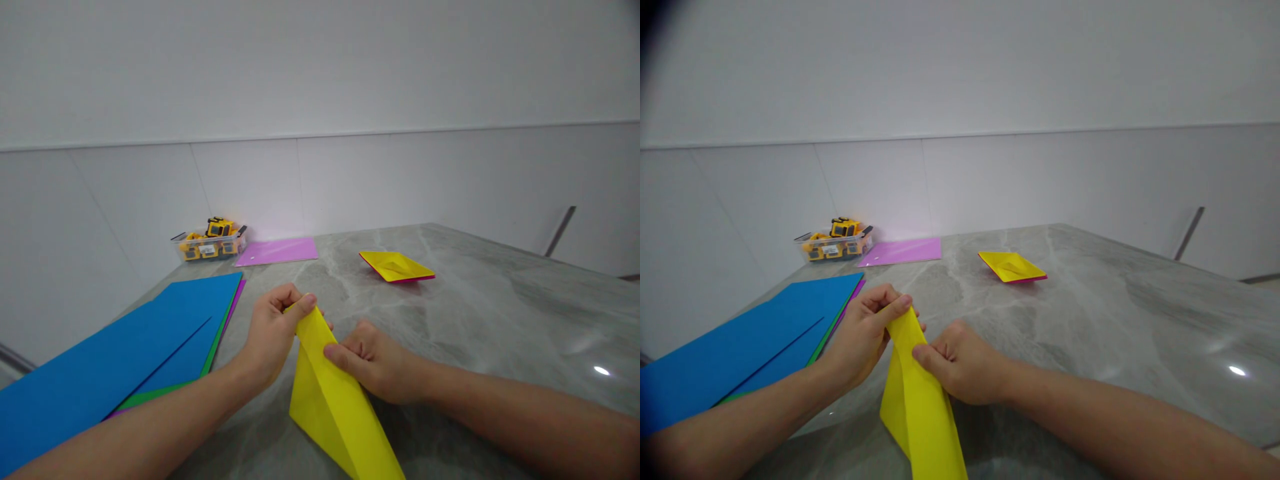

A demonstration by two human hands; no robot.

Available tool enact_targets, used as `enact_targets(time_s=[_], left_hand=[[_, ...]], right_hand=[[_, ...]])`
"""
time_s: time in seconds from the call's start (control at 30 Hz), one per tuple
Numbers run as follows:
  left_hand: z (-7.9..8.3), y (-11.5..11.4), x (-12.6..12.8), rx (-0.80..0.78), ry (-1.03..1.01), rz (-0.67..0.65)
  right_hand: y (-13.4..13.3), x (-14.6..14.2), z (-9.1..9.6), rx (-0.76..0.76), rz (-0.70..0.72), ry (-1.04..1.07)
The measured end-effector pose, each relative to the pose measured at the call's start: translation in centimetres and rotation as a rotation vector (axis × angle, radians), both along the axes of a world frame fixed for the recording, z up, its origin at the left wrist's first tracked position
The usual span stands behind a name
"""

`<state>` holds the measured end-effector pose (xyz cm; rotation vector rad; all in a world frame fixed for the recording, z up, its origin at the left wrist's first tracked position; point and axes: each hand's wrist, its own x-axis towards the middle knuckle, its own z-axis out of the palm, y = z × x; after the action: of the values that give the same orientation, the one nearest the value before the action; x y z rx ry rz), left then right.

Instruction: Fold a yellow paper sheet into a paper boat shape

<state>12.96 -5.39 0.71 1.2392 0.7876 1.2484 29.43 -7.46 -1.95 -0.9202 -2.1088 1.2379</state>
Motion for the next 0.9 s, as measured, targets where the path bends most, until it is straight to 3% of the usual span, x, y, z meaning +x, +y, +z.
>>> enact_targets(time_s=[0.2,0.3,0.37,0.47,0.53,0.63,0.73,0.83,0.9], left_hand=[[0.4,-0.1,0.0,-0.034,-0.076,0.034],[0.3,0.5,-0.5,-0.002,0.032,0.021],[0.4,1.1,-0.9,0.137,0.220,0.072],[1.1,1.8,-1.8,0.533,0.498,0.189],[1.8,2.0,-2.2,0.759,0.673,0.067],[2.8,1.9,-2.6,0.859,0.853,-0.167],[3.5,1.7,-2.7,0.845,0.820,-0.106],[3.8,1.5,-2.9,0.853,0.750,-0.005],[3.9,1.4,-3.0,0.871,0.731,0.016]], right_hand=[[0.1,0.1,0.0,-0.042,0.020,-0.015],[0.1,0.1,0.2,-0.025,0.039,-0.062],[0.1,0.2,0.3,0.017,0.033,-0.103],[0.1,0.4,0.6,0.057,0.039,-0.174],[0.1,0.5,0.7,0.088,0.044,-0.209],[0.1,0.6,0.7,0.100,0.046,-0.184],[0.0,0.4,0.6,-0.023,0.034,-0.071],[-0.2,0.1,0.6,-0.257,0.063,0.048],[-0.3,-0.1,0.7,-0.306,0.078,0.051]])
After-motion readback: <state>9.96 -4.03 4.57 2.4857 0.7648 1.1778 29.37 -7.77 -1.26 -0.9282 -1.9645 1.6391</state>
